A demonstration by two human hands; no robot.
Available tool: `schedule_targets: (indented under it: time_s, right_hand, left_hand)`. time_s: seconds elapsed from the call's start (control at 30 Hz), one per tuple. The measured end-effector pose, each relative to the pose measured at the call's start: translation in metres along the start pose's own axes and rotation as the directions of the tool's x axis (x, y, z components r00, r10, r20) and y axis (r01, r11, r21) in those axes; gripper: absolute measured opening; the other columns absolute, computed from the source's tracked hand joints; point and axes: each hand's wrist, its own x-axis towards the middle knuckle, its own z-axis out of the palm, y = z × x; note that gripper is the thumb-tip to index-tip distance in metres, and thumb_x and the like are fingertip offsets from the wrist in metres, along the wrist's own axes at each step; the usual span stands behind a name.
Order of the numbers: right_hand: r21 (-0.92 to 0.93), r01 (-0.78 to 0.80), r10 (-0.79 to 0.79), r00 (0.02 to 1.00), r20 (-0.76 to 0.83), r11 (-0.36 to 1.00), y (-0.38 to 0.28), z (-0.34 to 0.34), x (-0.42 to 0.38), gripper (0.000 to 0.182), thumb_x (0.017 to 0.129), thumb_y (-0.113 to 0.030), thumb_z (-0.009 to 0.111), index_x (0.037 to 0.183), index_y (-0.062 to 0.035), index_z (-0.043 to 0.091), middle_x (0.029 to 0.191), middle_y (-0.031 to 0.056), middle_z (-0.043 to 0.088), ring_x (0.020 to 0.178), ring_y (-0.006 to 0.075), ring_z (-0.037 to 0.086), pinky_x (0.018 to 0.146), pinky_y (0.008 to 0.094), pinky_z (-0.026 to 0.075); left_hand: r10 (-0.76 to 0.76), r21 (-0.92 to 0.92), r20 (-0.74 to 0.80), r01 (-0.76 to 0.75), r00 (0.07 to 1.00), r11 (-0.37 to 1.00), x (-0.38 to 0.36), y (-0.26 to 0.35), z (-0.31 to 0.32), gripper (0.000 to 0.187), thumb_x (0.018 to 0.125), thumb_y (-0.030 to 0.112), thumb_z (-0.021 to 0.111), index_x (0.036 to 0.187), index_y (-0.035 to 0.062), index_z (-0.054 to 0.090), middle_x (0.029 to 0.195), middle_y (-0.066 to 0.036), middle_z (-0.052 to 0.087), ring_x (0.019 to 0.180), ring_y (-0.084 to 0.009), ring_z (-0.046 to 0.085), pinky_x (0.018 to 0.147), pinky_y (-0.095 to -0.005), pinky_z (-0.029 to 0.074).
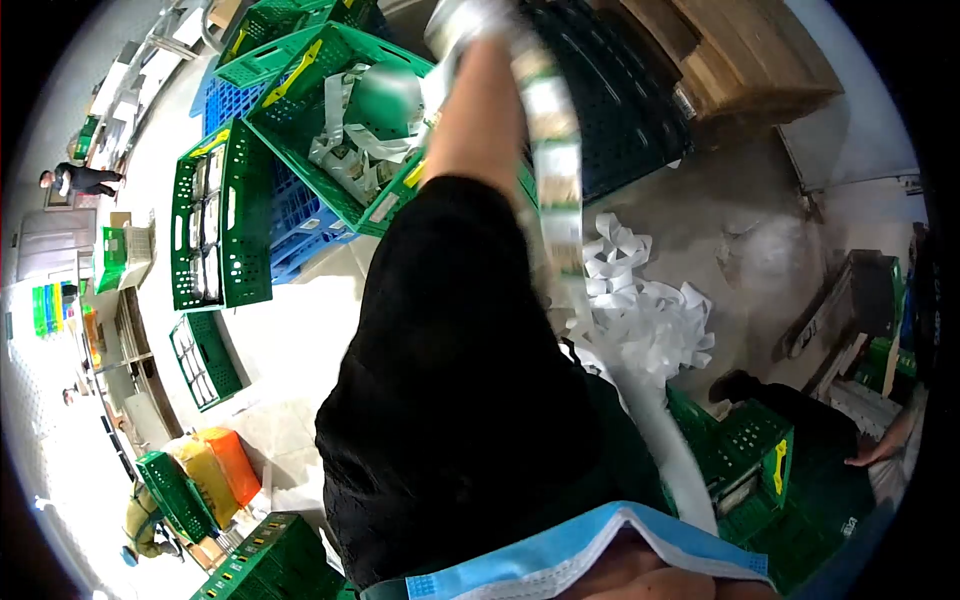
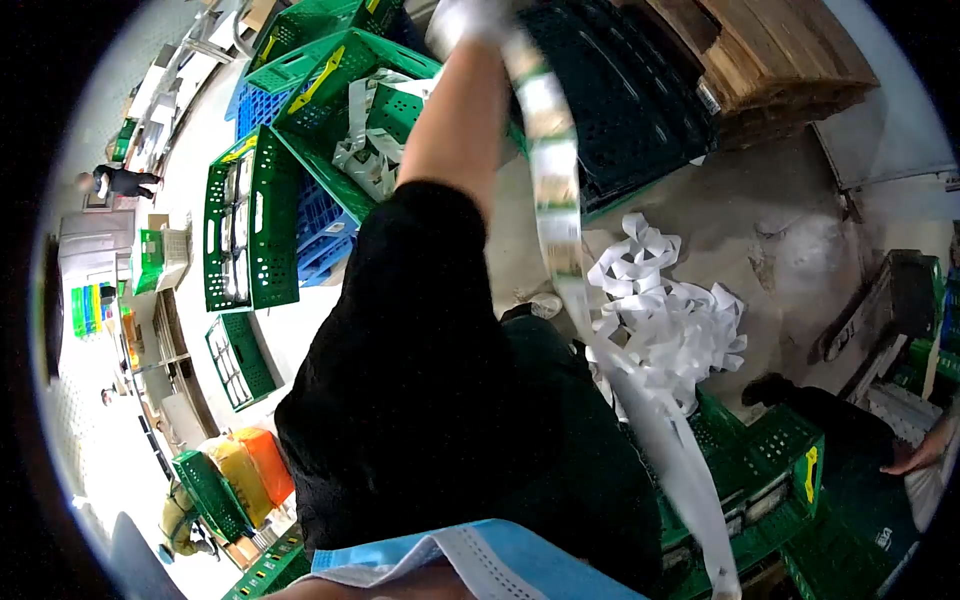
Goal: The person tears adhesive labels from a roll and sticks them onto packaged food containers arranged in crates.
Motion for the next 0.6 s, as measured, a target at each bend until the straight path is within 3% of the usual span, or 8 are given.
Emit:
schedule_targets:
  time_s: [0.07, 0.13, 0.23, 0.33, 0.4, 0.5, 0.57, 0.6]
  right_hand:
    - [-0.025, -0.004, 0.004, 1.000, 0.000, 1.000, -0.009, 0.006, -0.007, 0.033, 0.080, -0.024, 0.051, 0.104, -0.0020, 0.052, 0.093, 0.0130, 0.055, 0.082, 0.0269, 0.053, 0.072, 0.0358, 0.042]
    - [-0.045, -0.002, 0.001, 1.000, -0.010, 0.999, -0.017, 0.008, -0.013, 0.033, 0.080, -0.024, 0.051, 0.104, -0.0020, 0.052, 0.093, 0.0132, 0.055, 0.082, 0.0271, 0.053, 0.072, 0.0359, 0.042]
    - [-0.063, -0.002, 0.001, 1.000, -0.024, 0.998, -0.018, 0.009, -0.015, 0.033, 0.080, -0.024, 0.051, 0.104, -0.0019, 0.051, 0.093, 0.0135, 0.055, 0.082, 0.0274, 0.053, 0.072, 0.0362, 0.042]
    - [-0.072, -0.008, 0.006, 1.000, -0.028, 0.997, -0.012, 0.007, -0.017, 0.033, 0.081, -0.025, 0.051, 0.105, -0.0019, 0.051, 0.093, 0.0138, 0.055, 0.081, 0.0277, 0.052, 0.072, 0.0364, 0.043]
    - [-0.075, -0.012, 0.010, 1.000, -0.019, 0.997, -0.005, 0.011, -0.019, 0.033, 0.081, -0.025, 0.051, 0.105, -0.0019, 0.051, 0.093, 0.0139, 0.054, 0.081, 0.0279, 0.052, 0.072, 0.0365, 0.043]
    - [-0.081, -0.021, 0.020, 1.000, -0.019, 0.997, 0.000, 0.009, -0.018, 0.033, 0.081, -0.025, 0.051, 0.105, -0.0019, 0.051, 0.092, 0.0142, 0.054, 0.081, 0.0282, 0.052, 0.071, 0.0367, 0.043]
    - [-0.093, -0.031, 0.029, 0.999, -0.015, 0.995, 0.000, 0.009, -0.018, 0.033, 0.081, -0.025, 0.051, 0.105, -0.0019, 0.051, 0.092, 0.0144, 0.054, 0.081, 0.0284, 0.052, 0.071, 0.0369, 0.043]
    - [-0.098, -0.037, 0.037, 0.999, -0.008, 0.994, 0.003, 0.008, -0.019, 0.033, 0.081, -0.025, 0.050, 0.105, -0.0018, 0.051, 0.092, 0.0145, 0.054, 0.081, 0.0285, 0.052, 0.071, 0.0370, 0.043]
  left_hand:
    - [0.266, 0.055, 0.483, -0.333, 0.834, 0.941, -0.047, 0.073, 0.052, 0.063, 0.073, 0.048, 0.051, 0.116, 0.0042, 0.038, 0.108, -0.019, 0.048, 0.095, -0.0365, 0.048, 0.081, -0.0439, 0.039]
    - [0.465, -0.180, 0.788, -0.572, 0.404, 0.800, -0.117, 0.142, 0.091, 0.062, 0.073, 0.049, 0.051, 0.115, 0.0050, 0.041, 0.106, -0.019, 0.050, 0.094, -0.0359, 0.048, 0.081, -0.0434, 0.040]
    - [0.630, -0.683, 0.716, -0.490, -0.300, 0.542, -0.237, 0.241, 0.110, 0.061, 0.072, 0.051, 0.051, 0.113, 0.0063, 0.044, 0.104, -0.018, 0.051, 0.093, -0.0350, 0.049, 0.080, -0.0427, 0.040]
    - [0.558, -0.836, 0.502, -0.205, -0.661, 0.509, -0.306, 0.285, 0.108, 0.061, 0.071, 0.053, 0.051, 0.111, 0.0076, 0.047, 0.101, -0.017, 0.053, 0.093, -0.0341, 0.049, 0.079, -0.0419, 0.040]
    - [0.486, -0.777, 0.562, -0.226, -0.669, 0.588, -0.288, 0.251, 0.123, 0.060, 0.071, 0.054, 0.051, 0.110, 0.0084, 0.049, 0.099, -0.017, 0.054, 0.092, -0.0335, 0.050, 0.078, -0.0415, 0.040]
    - [0.365, -0.502, 0.862, -0.491, -0.352, 0.712, -0.192, 0.118, 0.108, 0.048, 0.068, 0.044, 0.055, 0.090, 0.0014, 0.054, 0.074, -0.018, 0.056, 0.068, -0.0308, 0.054, 0.060, -0.0401, 0.041]
    - [-0.161, 0.191, 0.981, -0.479, 0.104, 0.857, -0.124, 0.074, 0.035, 0.039, 0.070, 0.039, 0.056, 0.085, 0.0033, 0.059, 0.070, -0.013, 0.058, 0.065, -0.0265, 0.055, 0.062, -0.0375, 0.044]
    - [-0.140, 0.200, 0.941, -0.173, 0.307, 0.964, -0.103, 0.031, -0.002, 0.034, 0.074, 0.034, 0.056, 0.089, 0.0042, 0.060, 0.076, -0.009, 0.061, 0.068, -0.0235, 0.058, 0.064, -0.0337, 0.047]
